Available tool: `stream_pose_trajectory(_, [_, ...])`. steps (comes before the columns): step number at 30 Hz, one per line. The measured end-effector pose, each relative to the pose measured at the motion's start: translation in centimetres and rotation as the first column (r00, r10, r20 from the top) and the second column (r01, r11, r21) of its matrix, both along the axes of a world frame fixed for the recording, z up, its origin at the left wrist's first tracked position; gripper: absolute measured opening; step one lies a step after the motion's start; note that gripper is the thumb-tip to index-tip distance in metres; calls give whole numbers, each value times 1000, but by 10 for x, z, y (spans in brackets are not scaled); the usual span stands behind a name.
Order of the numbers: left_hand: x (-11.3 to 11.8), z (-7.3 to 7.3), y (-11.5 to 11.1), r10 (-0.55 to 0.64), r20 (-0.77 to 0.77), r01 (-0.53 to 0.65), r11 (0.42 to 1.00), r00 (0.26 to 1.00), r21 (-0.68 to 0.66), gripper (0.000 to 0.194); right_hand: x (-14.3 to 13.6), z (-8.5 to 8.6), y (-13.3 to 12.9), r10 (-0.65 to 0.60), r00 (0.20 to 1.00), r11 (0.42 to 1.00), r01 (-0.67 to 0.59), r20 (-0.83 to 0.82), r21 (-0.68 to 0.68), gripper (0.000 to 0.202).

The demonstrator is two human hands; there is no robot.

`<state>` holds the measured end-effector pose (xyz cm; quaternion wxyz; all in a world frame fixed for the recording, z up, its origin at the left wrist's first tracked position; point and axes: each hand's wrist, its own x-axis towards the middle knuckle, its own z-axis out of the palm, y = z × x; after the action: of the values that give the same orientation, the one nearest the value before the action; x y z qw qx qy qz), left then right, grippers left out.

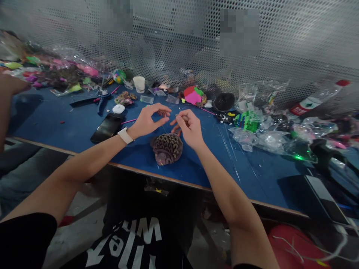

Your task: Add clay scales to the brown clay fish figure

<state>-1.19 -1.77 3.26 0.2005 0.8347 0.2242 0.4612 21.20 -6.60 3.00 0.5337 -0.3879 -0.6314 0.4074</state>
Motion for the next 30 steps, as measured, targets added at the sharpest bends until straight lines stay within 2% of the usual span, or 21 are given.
stream_pose_trajectory(2, [4, -1, -5, -94, 115, 104, 991, 989, -87, 36, -2, -1, -1, 54, 999, 998, -53, 9, -15, 63])
stream_pose_trajectory(4, [6, -3, -7, -149, 160, 171, 976, 976, -132, 39, -4, -2, -2, 102, 994, 995, -101, 27, -23, 64])
stream_pose_trajectory(9, [6, -2, -7, -159, 175, 183, 974, 972, -132, 38, -7, -4, -4, 137, 990, 990, -135, 26, -40, 62])
stream_pose_trajectory(15, [7, -5, -5, -201, 175, 233, 954, 964, -186, 42, -9, -2, -7, 151, 988, 981, -154, -33, -116, 72])
stream_pose_trajectory(19, [9, -9, -4, -236, 185, 274, 938, 954, -212, 46, -12, -3, -10, 104, 990, 984, -116, -93, -139, 72])
stream_pose_trajectory(25, [10, -8, -7, -193, 167, 216, 967, 967, -132, 48, -14, -8, -7, 33, 974, 964, -89, -222, -250, 65])
stream_pose_trajectory(27, [9, -8, -9, -144, 129, 158, 982, 981, -106, 49, -12, -9, -5, 25, 977, 960, -84, -213, -268, 63])
stream_pose_trajectory(30, [7, -11, -9, -47, 12, 46, 998, 999, 33, 40, -8, -9, -2, 47, 985, 969, -86, -168, -231, 60])
